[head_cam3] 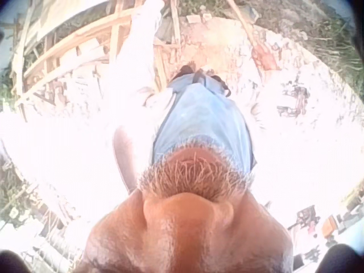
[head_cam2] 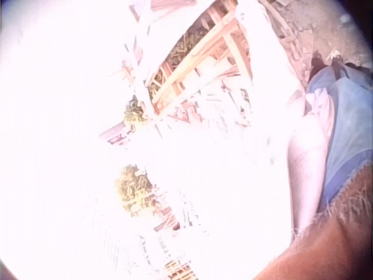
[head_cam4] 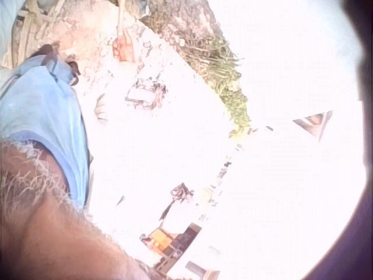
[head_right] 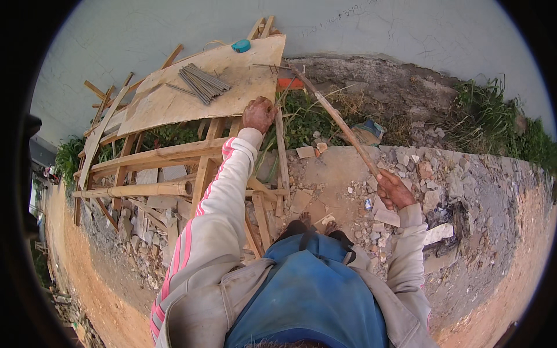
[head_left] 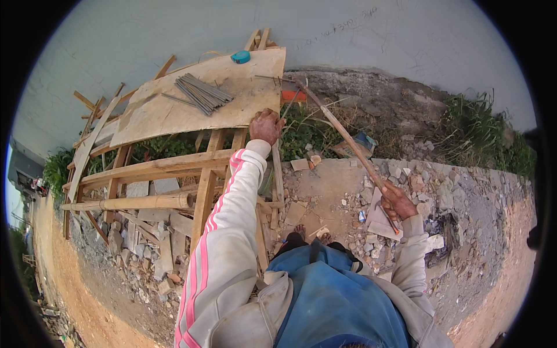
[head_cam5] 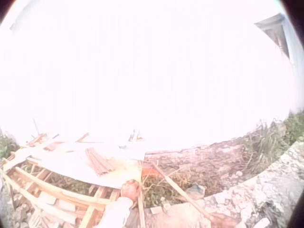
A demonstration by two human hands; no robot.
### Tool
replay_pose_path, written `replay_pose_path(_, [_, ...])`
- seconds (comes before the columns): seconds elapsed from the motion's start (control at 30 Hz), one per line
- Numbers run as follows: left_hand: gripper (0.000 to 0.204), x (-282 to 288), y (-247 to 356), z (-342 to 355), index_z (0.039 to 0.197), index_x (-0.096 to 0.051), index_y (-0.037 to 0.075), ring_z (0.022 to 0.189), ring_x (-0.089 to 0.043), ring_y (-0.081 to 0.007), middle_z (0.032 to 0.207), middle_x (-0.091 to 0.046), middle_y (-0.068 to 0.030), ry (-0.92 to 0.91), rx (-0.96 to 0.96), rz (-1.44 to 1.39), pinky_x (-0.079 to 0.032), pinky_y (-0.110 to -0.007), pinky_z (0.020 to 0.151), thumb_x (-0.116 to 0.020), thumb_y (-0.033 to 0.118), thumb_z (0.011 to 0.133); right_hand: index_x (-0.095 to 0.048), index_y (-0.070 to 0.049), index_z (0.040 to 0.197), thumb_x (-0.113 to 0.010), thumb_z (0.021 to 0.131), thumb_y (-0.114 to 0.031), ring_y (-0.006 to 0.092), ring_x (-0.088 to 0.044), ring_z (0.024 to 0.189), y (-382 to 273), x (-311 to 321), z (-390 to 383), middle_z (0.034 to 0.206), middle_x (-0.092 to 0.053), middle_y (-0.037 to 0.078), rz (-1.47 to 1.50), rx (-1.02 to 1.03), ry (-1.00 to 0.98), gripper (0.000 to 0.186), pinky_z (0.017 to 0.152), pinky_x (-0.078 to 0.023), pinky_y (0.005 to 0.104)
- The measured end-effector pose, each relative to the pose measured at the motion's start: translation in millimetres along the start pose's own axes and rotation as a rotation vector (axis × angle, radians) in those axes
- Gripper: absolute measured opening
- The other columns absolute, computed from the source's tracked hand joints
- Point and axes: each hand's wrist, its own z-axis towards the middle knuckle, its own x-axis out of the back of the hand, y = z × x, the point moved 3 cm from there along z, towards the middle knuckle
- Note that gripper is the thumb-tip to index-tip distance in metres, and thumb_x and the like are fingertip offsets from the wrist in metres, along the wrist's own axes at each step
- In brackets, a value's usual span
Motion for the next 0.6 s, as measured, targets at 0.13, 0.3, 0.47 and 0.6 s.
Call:
replay_pose_path(0.13, [0.027, 1, -13, 6, 0.088, -0.073, 0.009, 0.102, -0.062, -0.0334, 0.106, -0.069, -0.0098, 0.026, -0.037, -0.070, -0.049, -0.048, 0.090, -0.070, 0.035, 0.086, -0.050, -0.011, 0.135, -0.055, 0.102, -0.044, 0.0047, -0.034, 0.040, -6, -22, -10, 0.066, -0.042, -0.004, -0.002, 0.007, 0.023, 0.047, 0.034, -0.027, 0.0216])
replay_pose_path(0.3, [0.027, 0, -25, 8, 0.088, -0.071, 0.008, 0.101, -0.061, -0.0351, 0.106, -0.066, -0.0107, 0.067, -0.055, -0.156, -0.047, -0.049, 0.088, -0.071, 0.035, 0.084, -0.049, -0.011, 0.140, -0.052, 0.103, -0.045, 0.0043, -0.032, 0.041, -3, -41, -16, 0.066, -0.041, -0.005, -0.045, -0.004, 0.071, 0.050, 0.035, -0.027, 0.0216])
replay_pose_path(0.47, [0.024, 3, -31, 7, 0.090, -0.067, 0.006, 0.099, -0.060, -0.0363, 0.105, -0.064, -0.0125, 0.101, -0.139, -0.189, -0.048, -0.049, 0.085, -0.073, 0.028, 0.083, -0.049, -0.011, 0.139, -0.048, 0.105, -0.043, 0.0044, -0.032, 0.041, -4, -61, -23, 0.066, -0.040, -0.004, -0.059, -0.030, 0.105, 0.047, 0.035, -0.028, 0.0222])
replay_pose_path(0.6, [0.023, 5, -47, 5, 0.091, -0.066, 0.005, 0.100, -0.058, -0.0376, 0.107, -0.064, -0.0135, 0.091, -0.156, -0.214, -0.046, -0.049, 0.086, -0.071, 0.026, 0.083, -0.049, -0.011, 0.134, -0.048, 0.106, -0.039, 0.0057, -0.034, 0.041, 11, -99, -32, 0.064, -0.040, -0.004, 0.042, -0.077, 0.093, 0.040, 0.035, -0.028, 0.0232])
